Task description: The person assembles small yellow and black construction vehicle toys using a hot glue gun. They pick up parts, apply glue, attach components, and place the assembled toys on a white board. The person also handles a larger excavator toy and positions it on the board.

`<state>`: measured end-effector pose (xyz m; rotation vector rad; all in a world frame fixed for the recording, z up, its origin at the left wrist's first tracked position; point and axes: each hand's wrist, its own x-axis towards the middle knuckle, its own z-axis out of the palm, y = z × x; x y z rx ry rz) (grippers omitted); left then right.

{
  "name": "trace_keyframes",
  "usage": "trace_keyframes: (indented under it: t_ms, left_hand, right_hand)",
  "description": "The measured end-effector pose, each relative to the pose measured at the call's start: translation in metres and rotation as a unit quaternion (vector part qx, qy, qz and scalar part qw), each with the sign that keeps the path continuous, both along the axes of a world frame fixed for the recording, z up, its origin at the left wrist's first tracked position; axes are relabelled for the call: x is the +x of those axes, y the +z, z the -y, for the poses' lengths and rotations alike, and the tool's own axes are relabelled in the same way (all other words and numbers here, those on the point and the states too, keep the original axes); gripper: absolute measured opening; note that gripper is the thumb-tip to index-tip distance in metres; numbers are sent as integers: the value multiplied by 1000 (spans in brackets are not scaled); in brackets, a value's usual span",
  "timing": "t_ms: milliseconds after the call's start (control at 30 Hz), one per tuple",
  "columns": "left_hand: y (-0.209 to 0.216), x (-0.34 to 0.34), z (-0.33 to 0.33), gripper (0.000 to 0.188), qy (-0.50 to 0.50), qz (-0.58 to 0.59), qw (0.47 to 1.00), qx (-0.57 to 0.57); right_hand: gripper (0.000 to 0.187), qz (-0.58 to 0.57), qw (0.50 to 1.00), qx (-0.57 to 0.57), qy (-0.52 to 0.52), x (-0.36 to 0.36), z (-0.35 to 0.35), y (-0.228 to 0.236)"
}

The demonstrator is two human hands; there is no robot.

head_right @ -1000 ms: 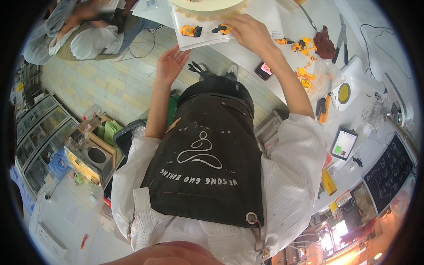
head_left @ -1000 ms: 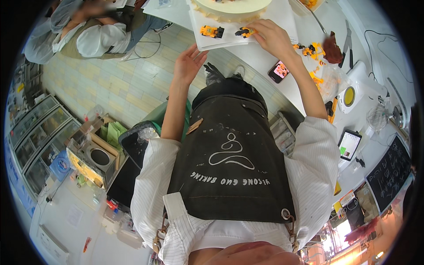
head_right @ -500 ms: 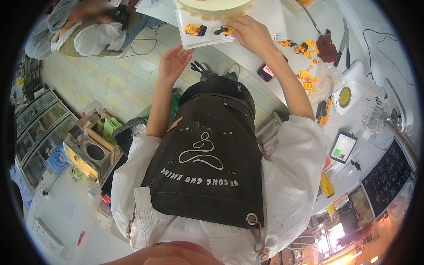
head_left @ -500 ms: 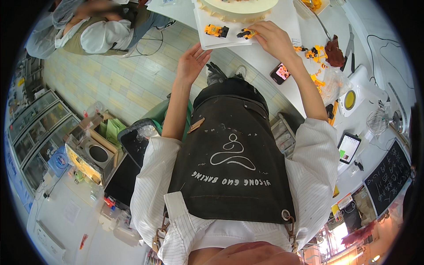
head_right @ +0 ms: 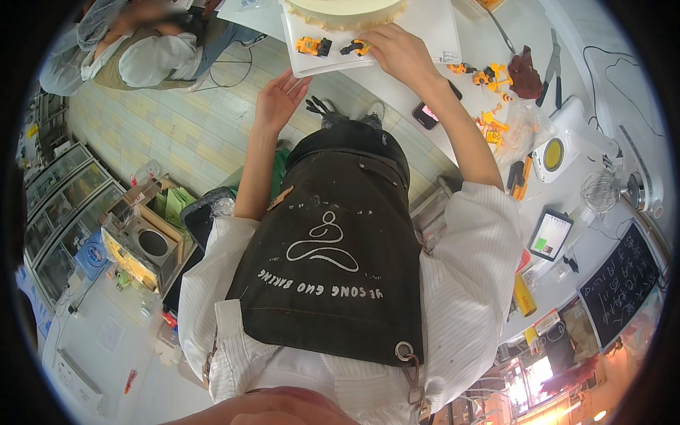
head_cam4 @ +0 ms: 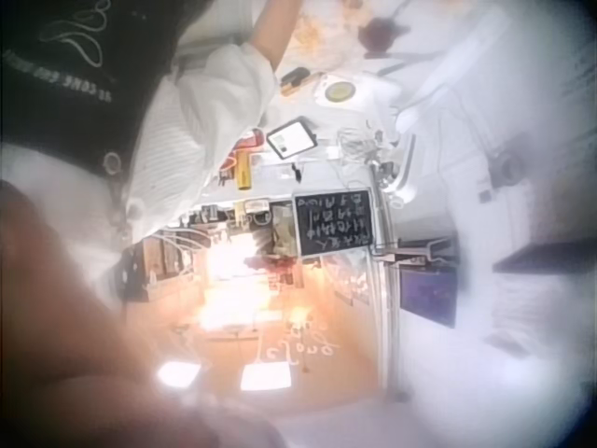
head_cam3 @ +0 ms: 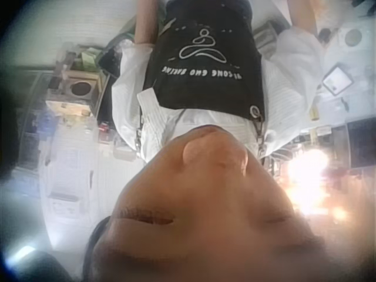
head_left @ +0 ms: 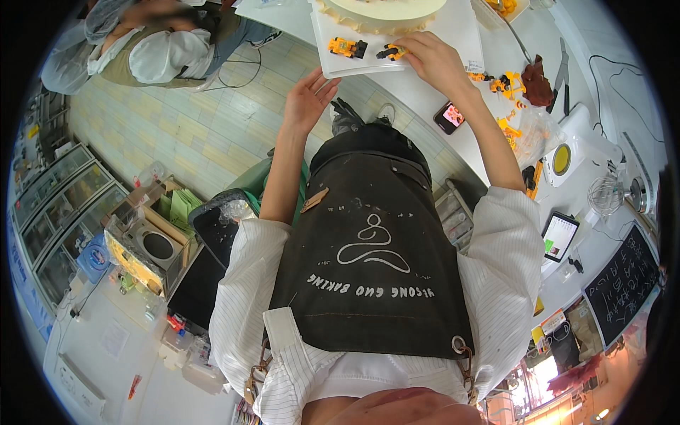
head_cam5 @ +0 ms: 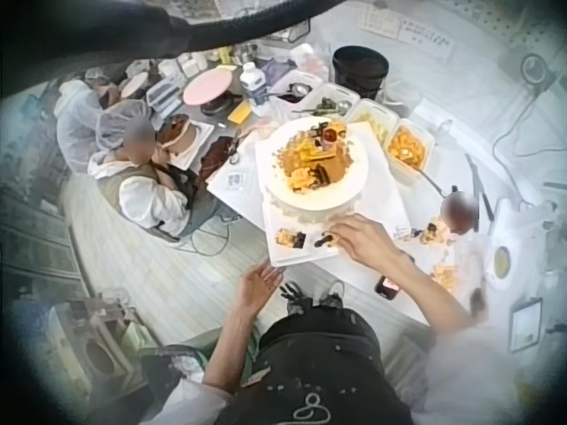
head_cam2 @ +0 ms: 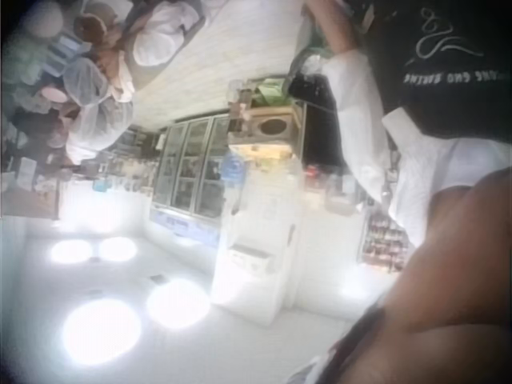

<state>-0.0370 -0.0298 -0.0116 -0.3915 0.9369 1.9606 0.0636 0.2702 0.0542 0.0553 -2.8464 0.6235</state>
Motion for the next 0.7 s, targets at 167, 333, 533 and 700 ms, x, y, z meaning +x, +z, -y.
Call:
trace_keyframes:
  t_ms: [167,333,533,700]
  left_hand:
    - [1,0,-1,53,-1,-3,1000,-5]
    - [0,1,-1,55,0,-1,1000,0]
    - [3,1,-2,55,-3,-3,1000,-1]
    - [0,1,-2,54,-3,4,1000,11]
  right_hand:
    - [30,2,1000,5,-1,-1,0,-1]
    - [30,-2,1000,7,-1,-2,2,0]
    - [29,6,1000,11,1,-3,4,1]
    - [29,18,1000,24,6,-5,6,1]
